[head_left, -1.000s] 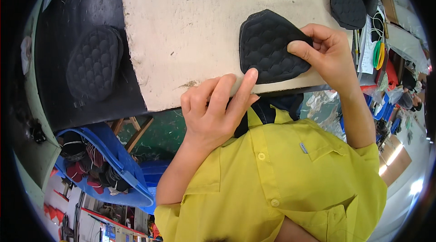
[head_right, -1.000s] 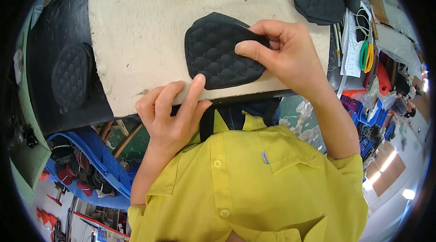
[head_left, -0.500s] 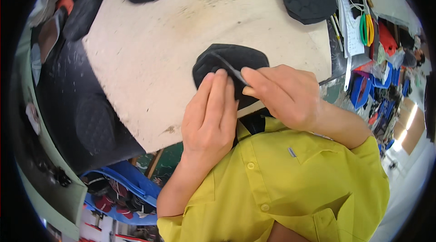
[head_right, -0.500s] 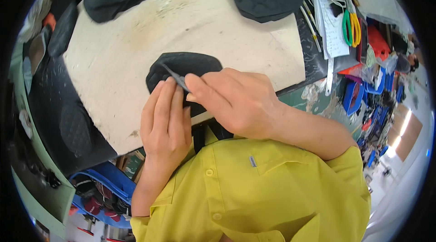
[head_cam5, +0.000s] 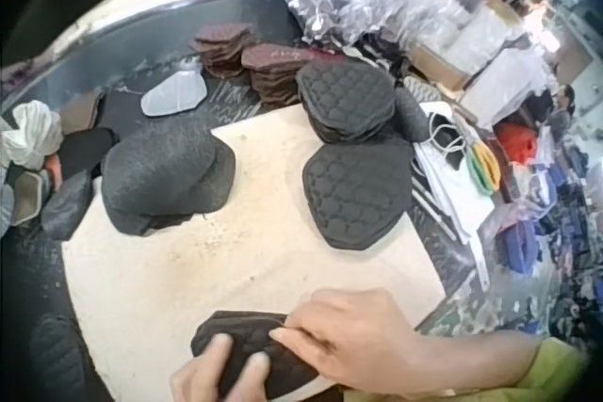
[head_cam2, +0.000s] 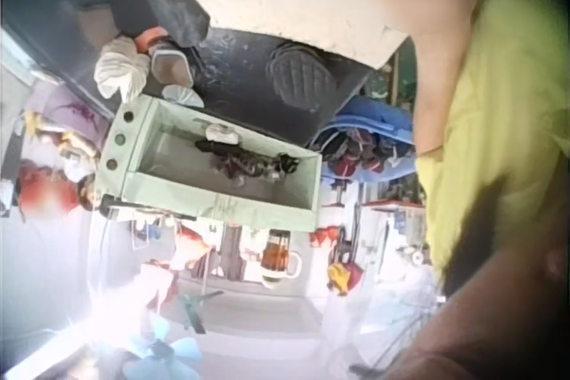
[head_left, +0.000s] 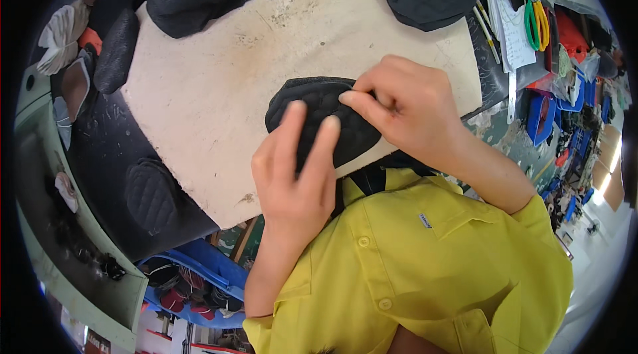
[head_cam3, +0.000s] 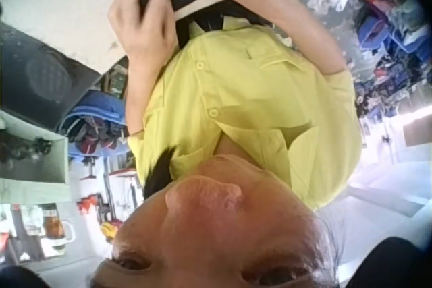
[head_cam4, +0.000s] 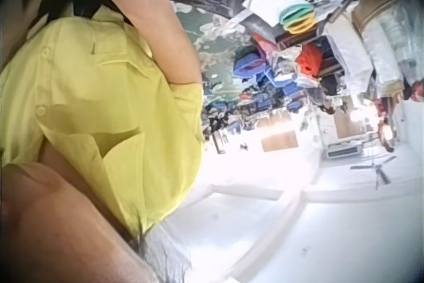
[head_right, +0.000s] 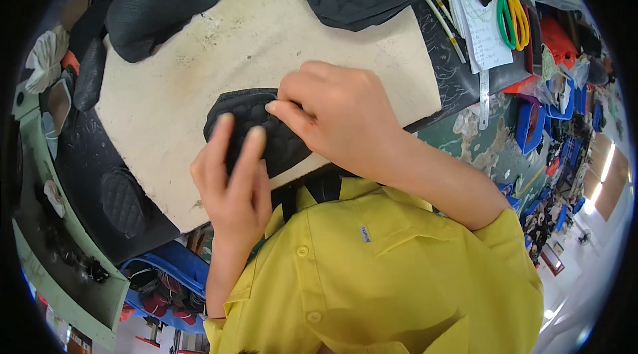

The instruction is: The person assembles black textured insoles by pressing them onto a flat white foam sheet on a workbench. The person repeatedly picks up the insoles, aligns them, and presses them down, occasionally flipping them over to inspect the fit. The task involves handling multiple insoles one by one in a repetitive sequence.

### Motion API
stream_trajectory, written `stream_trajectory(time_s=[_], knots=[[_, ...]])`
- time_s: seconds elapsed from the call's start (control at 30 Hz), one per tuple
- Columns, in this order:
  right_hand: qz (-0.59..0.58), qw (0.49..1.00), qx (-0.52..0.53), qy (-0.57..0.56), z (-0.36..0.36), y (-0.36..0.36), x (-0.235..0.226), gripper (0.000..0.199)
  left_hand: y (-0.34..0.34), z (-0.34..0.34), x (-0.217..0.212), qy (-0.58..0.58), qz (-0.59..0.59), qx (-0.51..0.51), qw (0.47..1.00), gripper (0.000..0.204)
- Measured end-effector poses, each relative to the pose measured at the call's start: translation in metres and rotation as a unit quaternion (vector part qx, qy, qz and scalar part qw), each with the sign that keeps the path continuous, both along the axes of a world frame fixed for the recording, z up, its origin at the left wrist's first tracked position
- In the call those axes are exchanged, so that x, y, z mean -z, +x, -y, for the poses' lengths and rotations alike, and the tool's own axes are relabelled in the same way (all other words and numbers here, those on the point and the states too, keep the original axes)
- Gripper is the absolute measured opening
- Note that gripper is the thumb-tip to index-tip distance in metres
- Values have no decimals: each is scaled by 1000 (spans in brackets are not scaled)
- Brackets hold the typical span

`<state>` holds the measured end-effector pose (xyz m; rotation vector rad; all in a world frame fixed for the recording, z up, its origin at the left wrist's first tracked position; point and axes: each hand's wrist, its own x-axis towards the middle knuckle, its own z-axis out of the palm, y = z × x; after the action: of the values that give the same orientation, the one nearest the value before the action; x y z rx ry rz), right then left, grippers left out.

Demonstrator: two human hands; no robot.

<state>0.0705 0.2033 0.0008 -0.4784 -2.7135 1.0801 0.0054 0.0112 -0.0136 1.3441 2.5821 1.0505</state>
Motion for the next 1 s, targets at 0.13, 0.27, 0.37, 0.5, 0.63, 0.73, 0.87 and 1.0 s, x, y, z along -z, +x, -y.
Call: stream_trajectory(time_s=[0.13, 0.27, 0.37, 0.5, 0.63, 0.73, 0.87, 1.0], knots=[[-206, 974, -44, 81, 3, 26, -1, 24, -4, 14, -8, 156, 121, -148, 969, 42], [-289, 954, -67, 53, 9, 29, -6, 29, -6, 24, -18, 167, 171, -45, 970, 27], [-240, 954, -174, 40, 9, 18, -32, 26, 0, 20, -32, 156, 121, -11, 980, 30], [-183, 949, -249, -71, 7, 17, -40, 19, 6, 31, -53, 149, 100, -8, 984, 21], [-144, 981, -123, 47, -43, 7, -56, 10, -4, 81, -61, 144, 156, -318, 924, 11], [-126, 943, 24, 306, -109, -11, -32, 26, -44, 121, -50, 222, 208, -407, 861, 16], [-21, 917, 36, 398, -121, -12, -27, 41, -62, 125, -31, -85, -205, -434, 873, 32], [53, 935, 76, 343, -106, -21, -40, 45, -31, 84, -15, 1, -227, -174, 958, 22]])
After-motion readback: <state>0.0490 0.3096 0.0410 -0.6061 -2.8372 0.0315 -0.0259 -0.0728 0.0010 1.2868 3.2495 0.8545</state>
